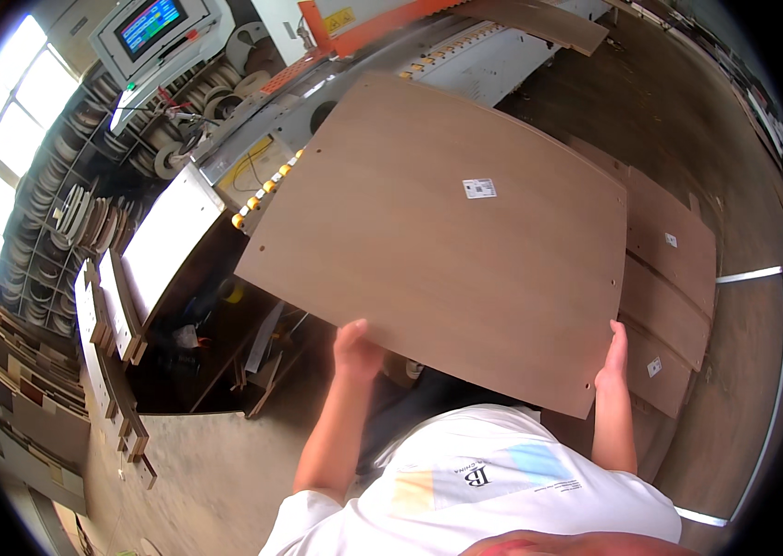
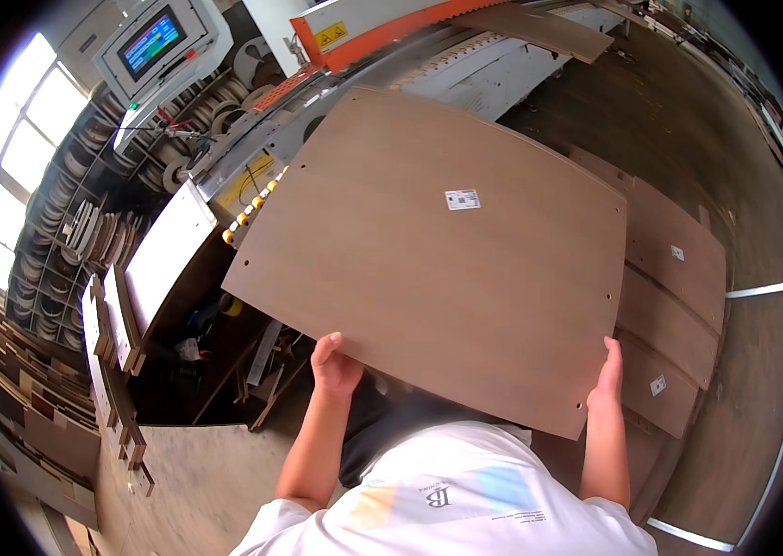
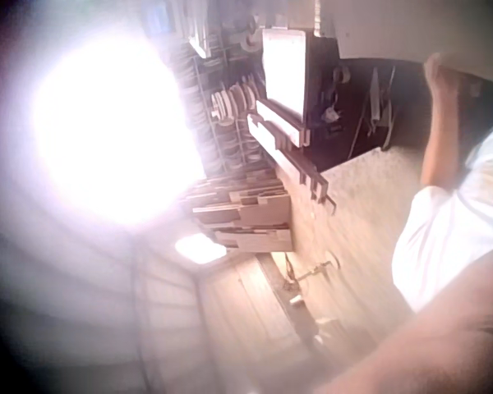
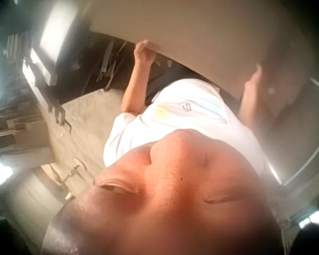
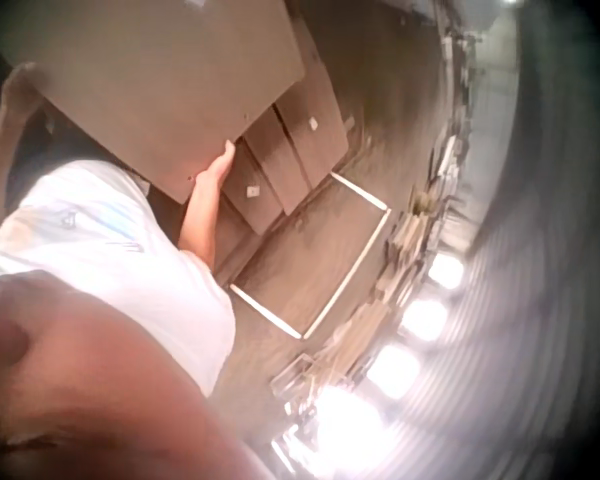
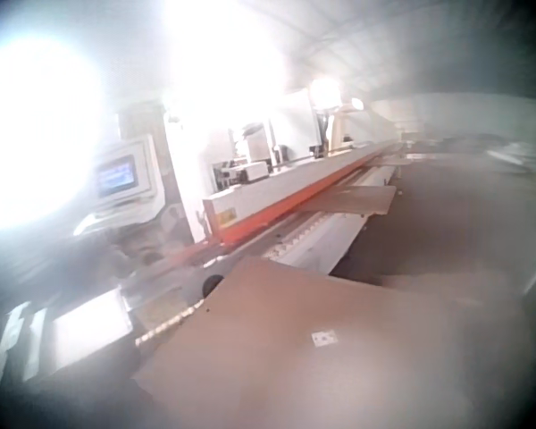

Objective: The person repeatedly picks up flat wooden panels from a pile on the floor and places them onto a roller conveyor system. The person handles the panels one at a time, lifting them and positioning them onto the rollers before returning to the pile to retrieve the next piece.

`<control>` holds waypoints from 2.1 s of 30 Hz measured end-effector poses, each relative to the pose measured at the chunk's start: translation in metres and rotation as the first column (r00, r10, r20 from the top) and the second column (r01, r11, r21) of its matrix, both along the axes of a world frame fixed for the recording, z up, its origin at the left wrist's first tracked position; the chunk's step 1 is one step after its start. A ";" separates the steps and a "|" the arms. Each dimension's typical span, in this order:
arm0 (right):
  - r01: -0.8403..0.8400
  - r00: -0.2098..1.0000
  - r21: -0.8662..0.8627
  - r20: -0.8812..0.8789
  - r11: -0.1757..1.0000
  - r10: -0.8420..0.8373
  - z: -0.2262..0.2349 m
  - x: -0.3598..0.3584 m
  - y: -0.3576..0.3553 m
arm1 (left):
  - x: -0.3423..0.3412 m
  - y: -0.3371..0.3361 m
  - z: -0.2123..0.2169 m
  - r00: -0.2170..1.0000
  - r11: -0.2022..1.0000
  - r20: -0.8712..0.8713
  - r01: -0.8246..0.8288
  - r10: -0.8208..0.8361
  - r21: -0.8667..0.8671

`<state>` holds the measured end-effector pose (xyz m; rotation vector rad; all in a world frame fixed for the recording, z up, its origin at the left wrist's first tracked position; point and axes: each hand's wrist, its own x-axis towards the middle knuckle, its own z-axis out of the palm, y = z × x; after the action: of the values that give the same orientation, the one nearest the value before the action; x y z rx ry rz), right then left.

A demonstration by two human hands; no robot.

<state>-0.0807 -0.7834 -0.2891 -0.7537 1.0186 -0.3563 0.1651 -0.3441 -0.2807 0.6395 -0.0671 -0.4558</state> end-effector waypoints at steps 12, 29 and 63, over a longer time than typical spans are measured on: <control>-0.279 0.934 -0.189 0.175 0.941 0.312 0.073 0.075 0.111 | 0.034 0.054 0.037 0.947 0.963 0.175 -0.267 0.268 -0.028; -0.840 0.292 -0.426 0.167 0.336 0.942 0.102 0.143 0.219 | -0.108 0.067 0.074 0.775 0.687 0.414 -0.623 0.477 0.375; -0.452 0.682 -0.544 0.301 0.707 0.667 0.057 0.195 0.139 | -0.010 -0.073 0.085 0.926 0.842 0.294 -0.347 0.238 0.414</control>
<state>0.1139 -0.6448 -0.2322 -1.2735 0.1737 -0.1906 0.1547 -0.4176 -0.1961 1.1547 -0.0809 -0.0874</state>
